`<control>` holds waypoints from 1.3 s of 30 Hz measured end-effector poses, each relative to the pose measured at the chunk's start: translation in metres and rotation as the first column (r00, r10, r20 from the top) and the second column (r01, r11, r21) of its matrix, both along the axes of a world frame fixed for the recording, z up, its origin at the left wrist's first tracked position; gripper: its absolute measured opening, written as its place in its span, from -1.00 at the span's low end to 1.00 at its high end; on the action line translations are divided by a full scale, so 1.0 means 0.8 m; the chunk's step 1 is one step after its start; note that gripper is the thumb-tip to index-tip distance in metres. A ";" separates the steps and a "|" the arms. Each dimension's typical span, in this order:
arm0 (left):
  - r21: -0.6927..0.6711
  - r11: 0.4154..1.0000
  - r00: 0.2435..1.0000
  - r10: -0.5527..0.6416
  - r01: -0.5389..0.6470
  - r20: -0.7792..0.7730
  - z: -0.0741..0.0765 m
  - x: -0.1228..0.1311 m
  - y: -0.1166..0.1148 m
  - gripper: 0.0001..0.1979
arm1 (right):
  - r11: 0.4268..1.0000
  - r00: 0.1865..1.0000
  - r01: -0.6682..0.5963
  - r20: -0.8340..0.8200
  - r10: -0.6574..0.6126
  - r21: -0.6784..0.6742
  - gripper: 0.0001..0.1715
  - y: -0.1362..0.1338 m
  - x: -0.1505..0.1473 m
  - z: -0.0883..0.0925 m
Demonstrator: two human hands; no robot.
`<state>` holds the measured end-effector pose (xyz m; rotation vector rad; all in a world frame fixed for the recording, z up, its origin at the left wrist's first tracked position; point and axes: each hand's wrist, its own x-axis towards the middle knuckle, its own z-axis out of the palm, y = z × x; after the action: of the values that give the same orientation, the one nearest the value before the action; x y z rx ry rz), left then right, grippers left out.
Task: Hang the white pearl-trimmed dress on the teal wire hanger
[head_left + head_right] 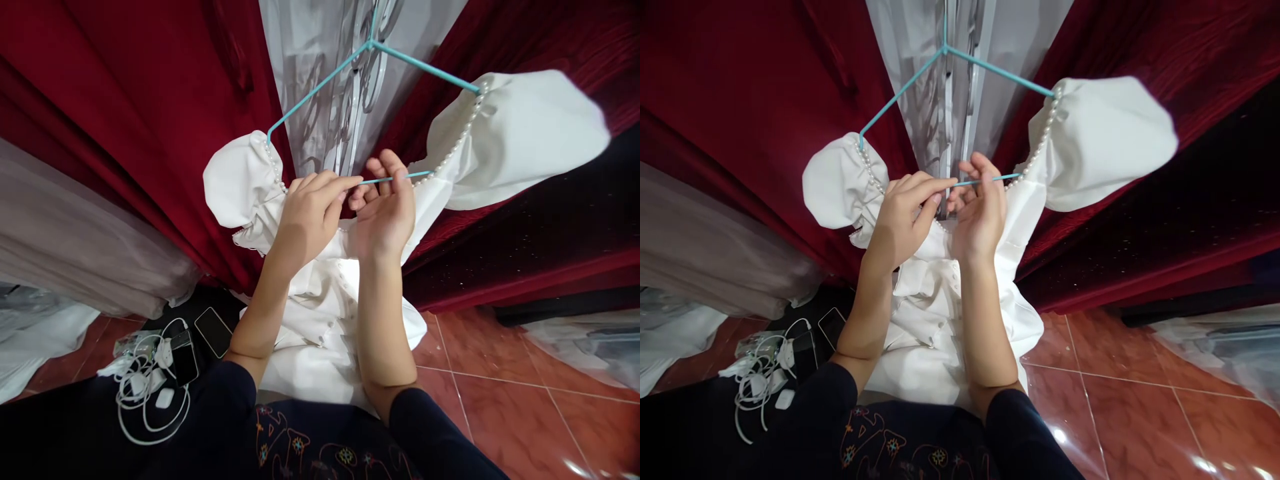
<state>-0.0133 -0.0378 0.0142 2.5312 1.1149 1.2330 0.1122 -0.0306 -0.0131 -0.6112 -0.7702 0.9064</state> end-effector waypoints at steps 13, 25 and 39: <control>0.070 0.923 0.898 0.346 -0.377 0.271 0.005 -0.088 0.071 -0.64 | 0.972 0.976 -0.213 0.059 0.208 0.096 -0.29 -0.005 0.013 -0.012; -0.132 0.921 0.839 0.389 -0.366 0.380 0.026 -0.131 0.114 -0.80 | 0.969 0.971 -0.239 0.042 0.237 0.068 -0.29 -0.002 0.017 -0.010; -0.225 0.974 0.656 0.147 0.036 0.740 -0.075 -0.050 0.046 -0.49 | 0.968 0.968 -0.252 0.016 0.252 0.009 -0.31 0.003 -0.002 -0.013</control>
<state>-0.0530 -0.0010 -0.0457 1.5212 1.0151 1.8022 0.1106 -0.0285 -0.0232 -0.5173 -0.8794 1.1311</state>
